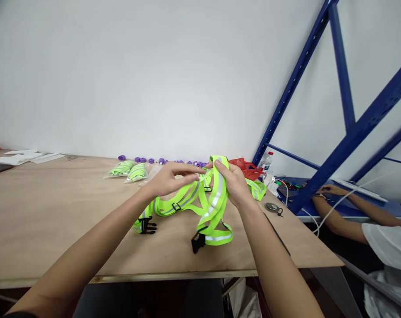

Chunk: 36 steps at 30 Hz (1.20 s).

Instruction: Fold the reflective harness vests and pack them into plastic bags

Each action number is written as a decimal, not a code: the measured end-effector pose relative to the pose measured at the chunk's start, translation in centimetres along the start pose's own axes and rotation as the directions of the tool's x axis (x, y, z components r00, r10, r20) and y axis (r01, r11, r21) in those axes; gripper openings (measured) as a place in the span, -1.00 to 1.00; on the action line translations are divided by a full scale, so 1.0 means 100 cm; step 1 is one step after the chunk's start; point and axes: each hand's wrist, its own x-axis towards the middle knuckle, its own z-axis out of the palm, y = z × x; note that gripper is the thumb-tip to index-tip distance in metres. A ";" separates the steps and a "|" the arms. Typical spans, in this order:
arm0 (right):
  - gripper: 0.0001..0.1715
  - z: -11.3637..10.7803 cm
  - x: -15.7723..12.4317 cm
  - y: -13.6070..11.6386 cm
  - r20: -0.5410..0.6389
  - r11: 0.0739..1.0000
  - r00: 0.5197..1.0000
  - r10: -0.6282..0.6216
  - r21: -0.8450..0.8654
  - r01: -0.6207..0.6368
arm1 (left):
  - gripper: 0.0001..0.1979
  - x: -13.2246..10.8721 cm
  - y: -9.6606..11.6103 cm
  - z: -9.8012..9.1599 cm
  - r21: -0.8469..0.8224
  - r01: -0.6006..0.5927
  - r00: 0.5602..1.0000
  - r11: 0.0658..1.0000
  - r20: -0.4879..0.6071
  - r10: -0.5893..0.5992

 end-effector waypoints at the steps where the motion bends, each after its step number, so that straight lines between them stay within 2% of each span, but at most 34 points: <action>1: -0.48 -0.002 -0.001 0.001 -0.004 1.000 1.000 0.006 -0.005 -0.006 | -0.65 -0.008 -0.014 0.000 -0.018 0.109 0.993 0.994 -0.045 -0.110; 2: -0.49 -0.004 -0.001 0.002 -0.005 1.000 1.000 0.014 -0.005 -0.014 | -0.67 -0.015 -0.029 0.003 0.041 0.216 0.976 0.976 -0.042 -0.214; 3: -0.50 -0.006 -0.001 0.003 -0.009 1.000 1.000 0.020 0.000 -0.020 | -0.74 -0.023 -0.045 0.007 0.167 0.325 0.944 0.931 0.000 -0.329; 4: -0.51 -0.008 -0.001 0.004 -0.013 1.000 1.000 0.027 0.006 -0.027 | -0.83 -0.030 -0.062 0.012 0.298 0.436 0.881 0.849 0.051 -0.470; 5: -0.53 -0.009 -0.001 0.004 -0.019 0.999 0.999 0.034 0.010 -0.034 | -0.88 -0.037 -0.077 0.018 0.342 0.492 0.838 0.801 0.065 -0.542; 7: -0.57 -0.011 0.000 0.004 -0.043 0.999 0.998 0.044 0.018 -0.043 | -0.78 -0.048 -0.100 0.032 0.371 0.555 0.778 0.744 0.084 -0.622; 9: -0.62 -0.013 0.001 0.003 -0.075 0.998 0.996 0.042 0.043 -0.039 | -0.70 -0.055 -0.114 0.041 0.371 0.600 0.734 0.709 0.097 -0.672; 12: -0.72 -0.018 0.002 -0.002 -0.116 0.993 0.993 0.029 0.119 -0.015 | -0.69 -0.056 -0.119 0.043 0.320 0.643 0.689 0.695 0.153 -0.708; 14: -0.76 -0.023 0.003 -0.007 -0.138 0.985 0.990 0.022 0.172 0.002 | -0.74 -0.052 -0.115 0.035 0.246 0.665 0.677 0.705 0.198 -0.709; 16: -0.77 -0.030 0.006 -0.013 -0.175 0.977 0.985 -0.001 0.211 0.039 | -0.81 -0.045 -0.105 0.019 0.150 0.680 0.685 0.718 0.221 -0.694; 18: -0.77 -0.040 0.009 -0.019 -0.222 0.968 0.973 -0.055 0.228 0.106 | -0.81 -0.035 -0.090 -0.005 0.009 0.684 0.713 0.729 0.202 -0.671; 19: -0.79 -0.045 0.011 -0.023 -0.250 0.961 0.964 -0.091 0.233 0.151 | -0.79 -0.030 -0.080 -0.020 -0.090 0.677 0.733 0.730 0.179 -0.657; 20: -0.80 -0.051 0.013 -0.026 -0.277 0.951 0.952 -0.130 0.237 0.199 | -0.81 -0.024 -0.069 -0.035 -0.331 0.655 0.745 0.680 0.129 -0.655; 22: -0.78 -0.062 0.017 -0.035 -0.315 0.930 0.928 -0.201 0.236 0.281 | -0.82 -0.014 -0.043 -0.067 -0.666 0.483 0.787 0.569 0.044 -0.616; 24: -0.70 -0.067 0.019 -0.045 -0.316 0.918 0.914 -0.253 0.219 0.330 | -0.80 -0.005 -0.014 -0.095 -0.802 0.308 0.811 0.512 -0.059 -0.581; 26: -0.63 -0.065 0.018 -0.057 -0.272 0.917 0.918 -0.287 0.199 0.346 | -0.85 0.003 0.016 -0.116 -0.830 0.152 0.820 0.537 -0.198 -0.537; 29: -0.57 -0.051 0.016 -0.075 -0.214 0.907 0.922 -0.324 0.206 0.367 | -0.75 0.014 0.056 -0.131 -0.782 -0.010 0.786 0.623 -0.391 -0.478; 33: -0.45 -0.034 0.018 -0.093 -0.171 0.896 0.911 -0.376 0.184 0.404 | -0.59 0.022 0.100 -0.129 -0.674 -0.038 0.756 0.738 -0.503 -0.420; 36: -0.45 -0.031 0.024 -0.094 -0.099 0.898 0.909 -0.405 0.142 0.416 | -0.57 0.020 0.124 -0.118 -0.599 -0.080 0.777 0.797 -0.538 -0.326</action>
